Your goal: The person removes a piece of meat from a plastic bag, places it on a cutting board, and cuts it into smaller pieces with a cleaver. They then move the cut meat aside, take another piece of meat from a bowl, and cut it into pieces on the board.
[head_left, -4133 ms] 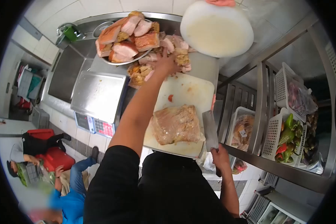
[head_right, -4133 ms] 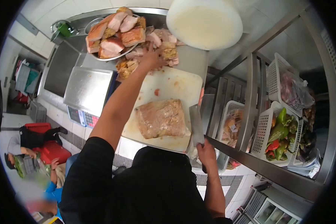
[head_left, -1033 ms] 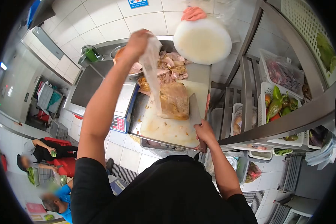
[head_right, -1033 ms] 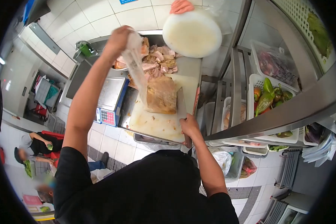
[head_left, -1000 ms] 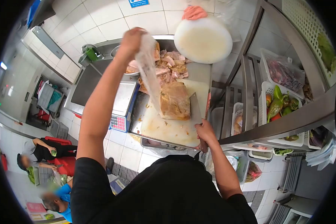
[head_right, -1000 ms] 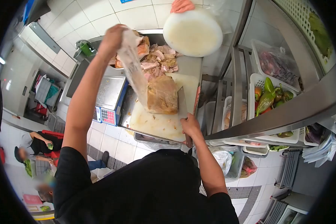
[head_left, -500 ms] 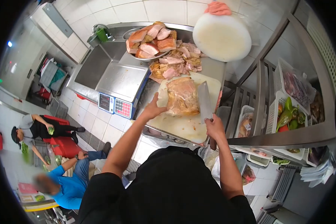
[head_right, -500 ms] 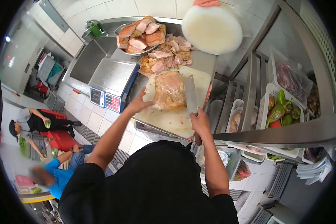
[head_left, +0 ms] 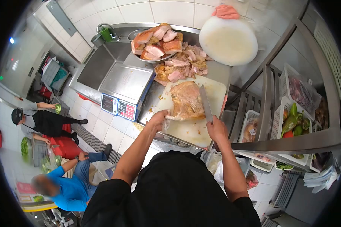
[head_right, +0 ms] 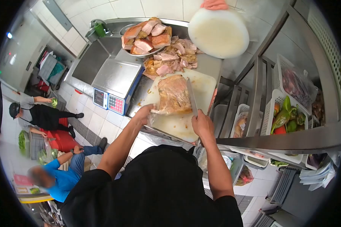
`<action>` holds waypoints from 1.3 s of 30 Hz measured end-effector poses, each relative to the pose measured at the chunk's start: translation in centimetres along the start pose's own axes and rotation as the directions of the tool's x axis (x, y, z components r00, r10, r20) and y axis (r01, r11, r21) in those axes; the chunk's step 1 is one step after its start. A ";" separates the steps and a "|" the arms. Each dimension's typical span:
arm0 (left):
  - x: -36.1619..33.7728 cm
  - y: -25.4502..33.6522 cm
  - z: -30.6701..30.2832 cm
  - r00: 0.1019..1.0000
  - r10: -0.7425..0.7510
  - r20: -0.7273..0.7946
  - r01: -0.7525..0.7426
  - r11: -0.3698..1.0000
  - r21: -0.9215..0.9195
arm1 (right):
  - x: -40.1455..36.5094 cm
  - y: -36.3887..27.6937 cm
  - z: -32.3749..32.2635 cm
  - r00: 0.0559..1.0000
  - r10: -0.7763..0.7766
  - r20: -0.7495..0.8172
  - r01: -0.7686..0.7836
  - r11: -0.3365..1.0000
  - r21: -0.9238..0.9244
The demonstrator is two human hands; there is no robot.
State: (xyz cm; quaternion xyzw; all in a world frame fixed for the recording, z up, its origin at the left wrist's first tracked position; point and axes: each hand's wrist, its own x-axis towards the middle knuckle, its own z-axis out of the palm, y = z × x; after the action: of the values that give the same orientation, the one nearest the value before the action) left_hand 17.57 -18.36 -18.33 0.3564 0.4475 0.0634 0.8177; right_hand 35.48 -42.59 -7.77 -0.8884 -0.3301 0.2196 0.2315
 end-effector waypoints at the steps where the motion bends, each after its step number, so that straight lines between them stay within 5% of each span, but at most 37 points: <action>1: -1.0 0.7 0.6 0.993 0.096 0.066 -0.087 0.988 -0.129 | -0.1 0.1 0.0 1.000 -0.006 0.005 0.006 1.000 0.018; 2: -3.4 3.7 1.5 0.977 0.117 0.177 -0.115 0.993 -0.023 | -0.1 0.3 -0.1 1.000 -0.012 0.010 0.012 0.999 0.034; 6: -8.8 12.2 8.5 0.811 0.417 0.410 -0.419 0.904 -0.092 | 1.1 2.5 1.7 0.997 -0.066 -0.026 0.070 0.969 0.238; 9: -10.5 15.3 12.0 0.801 0.493 0.339 -0.454 0.870 -0.193 | 0.7 0.5 0.2 0.998 0.041 0.039 -0.054 0.909 0.412; 13: -11.4 17.6 11.6 0.675 0.539 0.504 -0.442 0.842 -0.310 | 0.9 0.7 -0.2 0.994 0.095 0.060 -0.111 0.890 0.442; 15: -13.5 19.6 12.5 0.701 0.559 0.444 -0.453 0.829 -0.328 | 1.0 0.9 -0.2 0.993 0.100 0.063 -0.118 0.889 0.443; 17: -15.8 23.3 14.0 0.555 0.671 0.492 -0.590 0.734 -0.335 | 1.0 0.9 -0.2 0.992 0.093 0.091 -0.123 0.895 0.429; 21: -18.7 27.8 17.3 0.478 0.709 0.519 -0.769 0.623 -0.144 | 1.8 2.6 1.6 0.997 0.031 0.073 -0.064 0.865 0.497; 23: -20.2 28.0 18.7 0.465 0.838 0.287 -0.871 0.490 -0.022 | 0.8 3.5 1.5 0.994 0.082 0.073 -0.109 0.828 0.551; 24: -18.4 29.3 16.7 0.350 0.837 0.421 -0.878 0.450 -0.165 | 0.5 4.3 1.7 0.993 0.096 0.074 -0.121 0.820 0.560; 25: -17.3 29.9 15.6 0.395 0.841 0.370 -0.878 0.464 -0.116 | 0.0 5.3 1.9 0.992 0.110 0.055 -0.122 0.810 0.573; 26: -15.7 29.4 14.8 0.411 0.850 0.330 -0.889 0.295 0.349 | -0.5 6.1 2.0 0.992 0.121 0.037 -0.120 0.804 0.582; 27: -13.4 28.5 13.8 0.397 0.870 0.293 -0.679 0.063 0.732 | -1.1 6.5 1.7 0.991 0.127 0.037 -0.125 0.804 0.582; 29: -3.5 23.9 10.3 0.418 0.627 0.657 -0.477 -0.465 0.746 | -2.4 6.8 1.1 0.981 0.186 0.055 -0.181 0.773 0.609; 30: -2.2 19.4 10.5 0.546 0.687 0.478 -0.463 -0.228 0.857 | -2.9 7.2 1.3 0.980 0.191 0.051 -0.182 0.769 0.613; 31: -1.7 17.1 10.5 0.735 0.433 0.522 -0.489 -0.194 0.850 | -3.5 7.7 1.6 0.979 0.202 0.039 -0.182 0.763 0.620; 34: -0.7 7.1 12.5 0.807 0.425 0.410 -0.251 -0.382 0.890 | -5.9 10.0 2.7 0.972 0.233 0.009 -0.185 0.746 0.640; 36: 1.6 2.5 11.3 0.649 0.446 0.616 -0.328 -0.567 0.756 | -7.1 10.4 3.7 0.970 0.241 0.015 -0.188 0.714 0.674; 38: 3.6 0.0 11.1 0.462 0.515 0.722 -0.394 -0.610 0.687 | -8.9 10.8 3.9 0.957 0.288 0.038 -0.242 0.718 0.653; 39: 3.0 0.1 12.1 0.471 0.518 0.714 -0.387 -0.607 0.694 | -10.0 10.9 3.9 0.958 0.282 0.048 -0.244 0.718 0.651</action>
State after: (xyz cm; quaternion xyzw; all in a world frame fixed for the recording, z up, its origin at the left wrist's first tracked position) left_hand 28.74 -23.44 -16.13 0.9851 0.0978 0.1338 0.0463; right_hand 31.78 -55.78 -14.52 -0.7955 -0.0970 0.3269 0.5009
